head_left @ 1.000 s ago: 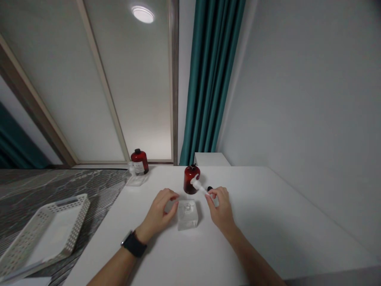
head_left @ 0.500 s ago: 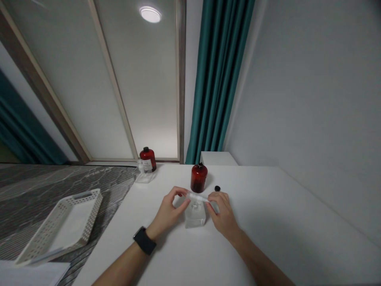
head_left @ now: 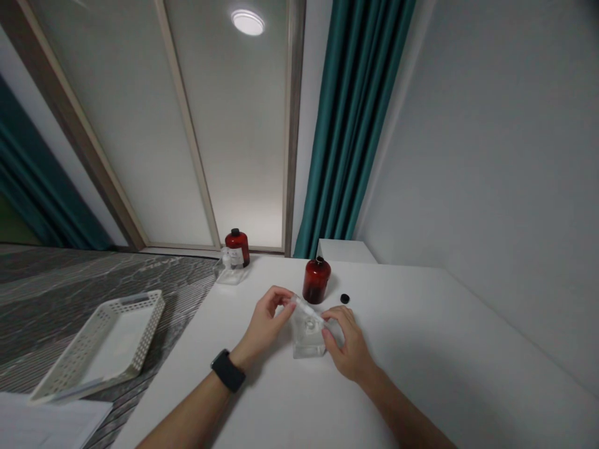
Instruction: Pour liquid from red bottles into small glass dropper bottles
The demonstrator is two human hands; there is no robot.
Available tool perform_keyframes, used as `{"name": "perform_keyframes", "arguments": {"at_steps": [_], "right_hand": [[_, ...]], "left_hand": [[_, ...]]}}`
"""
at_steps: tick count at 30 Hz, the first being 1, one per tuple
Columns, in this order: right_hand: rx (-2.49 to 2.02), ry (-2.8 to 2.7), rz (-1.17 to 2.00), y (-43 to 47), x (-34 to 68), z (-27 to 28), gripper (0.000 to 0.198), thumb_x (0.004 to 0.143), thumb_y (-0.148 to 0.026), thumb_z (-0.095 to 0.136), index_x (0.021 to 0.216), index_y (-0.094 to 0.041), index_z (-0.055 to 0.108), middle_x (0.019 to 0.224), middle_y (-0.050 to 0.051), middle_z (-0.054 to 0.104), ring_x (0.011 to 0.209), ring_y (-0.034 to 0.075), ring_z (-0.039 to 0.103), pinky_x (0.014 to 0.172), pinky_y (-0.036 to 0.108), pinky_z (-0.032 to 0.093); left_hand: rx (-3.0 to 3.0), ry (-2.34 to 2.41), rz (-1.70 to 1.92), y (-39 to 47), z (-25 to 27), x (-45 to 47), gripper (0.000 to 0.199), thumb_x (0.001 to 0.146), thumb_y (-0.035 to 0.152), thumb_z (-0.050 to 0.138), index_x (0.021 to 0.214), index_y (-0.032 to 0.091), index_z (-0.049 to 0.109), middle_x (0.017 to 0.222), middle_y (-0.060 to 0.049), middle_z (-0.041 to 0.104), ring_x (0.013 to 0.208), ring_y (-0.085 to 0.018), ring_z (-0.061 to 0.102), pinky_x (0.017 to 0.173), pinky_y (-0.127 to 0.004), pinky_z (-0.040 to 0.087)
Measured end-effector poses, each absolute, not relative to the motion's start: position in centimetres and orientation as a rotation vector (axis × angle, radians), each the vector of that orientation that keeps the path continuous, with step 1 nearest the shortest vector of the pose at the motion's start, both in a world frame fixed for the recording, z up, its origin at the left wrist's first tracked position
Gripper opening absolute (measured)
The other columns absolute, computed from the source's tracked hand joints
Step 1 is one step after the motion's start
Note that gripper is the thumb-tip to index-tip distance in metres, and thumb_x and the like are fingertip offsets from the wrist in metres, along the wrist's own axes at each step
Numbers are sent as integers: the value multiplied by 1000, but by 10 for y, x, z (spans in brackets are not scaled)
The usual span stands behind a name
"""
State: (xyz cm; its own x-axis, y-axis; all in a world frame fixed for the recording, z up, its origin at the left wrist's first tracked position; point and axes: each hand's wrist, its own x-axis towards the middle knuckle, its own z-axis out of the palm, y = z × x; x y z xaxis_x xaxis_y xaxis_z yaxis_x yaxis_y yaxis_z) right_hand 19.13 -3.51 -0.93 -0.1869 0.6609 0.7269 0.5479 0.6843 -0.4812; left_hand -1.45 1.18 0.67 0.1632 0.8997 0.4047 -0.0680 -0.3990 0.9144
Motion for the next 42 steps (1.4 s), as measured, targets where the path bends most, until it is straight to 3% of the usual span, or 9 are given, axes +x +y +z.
{"name": "perform_keyframes", "arguments": {"at_steps": [14,24,30,36,39,42], "right_hand": [[-1006,-1921,395,-2,168,32,19,92,-19,52,109,-23,60,95,5,68,93,23,61,87,39,45],[-993,-1836,509,-3,153,17,20,88,-20,57,107,-23,62,102,6,69,96,23,62,88,40,48],[-962,-1486,737,2,163,9,17,85,-29,63,100,-22,59,91,4,68,83,20,64,78,35,51],[-923,-1110,910,-2,165,9,25,81,-38,70,90,-22,52,80,1,68,71,17,64,64,29,50],[-901,-1032,860,-1,167,13,29,78,-38,73,88,-23,50,76,-1,66,69,15,62,64,28,50],[-903,-1011,799,-1,169,14,31,78,-38,74,89,-23,50,73,-2,64,66,15,61,62,27,49]], "left_hand": [[1457,802,1376,16,10,-24,27,81,39,75,91,16,63,83,-1,61,75,-14,55,70,-26,43],[1528,850,1343,18,8,-22,27,83,40,72,92,16,63,85,-3,62,76,-15,55,71,-28,45],[1542,800,1343,10,4,-17,34,94,41,57,119,19,52,89,-4,62,79,-16,57,75,-30,47],[1744,853,1243,13,18,-14,27,97,35,52,119,19,51,93,-4,61,88,-18,58,83,-33,47],[1899,830,1122,18,28,-19,28,96,33,53,121,20,46,89,-3,60,82,-17,58,77,-31,46],[2092,835,963,16,29,-28,41,87,32,65,121,20,46,90,-2,60,79,-18,57,74,-31,48]]}}
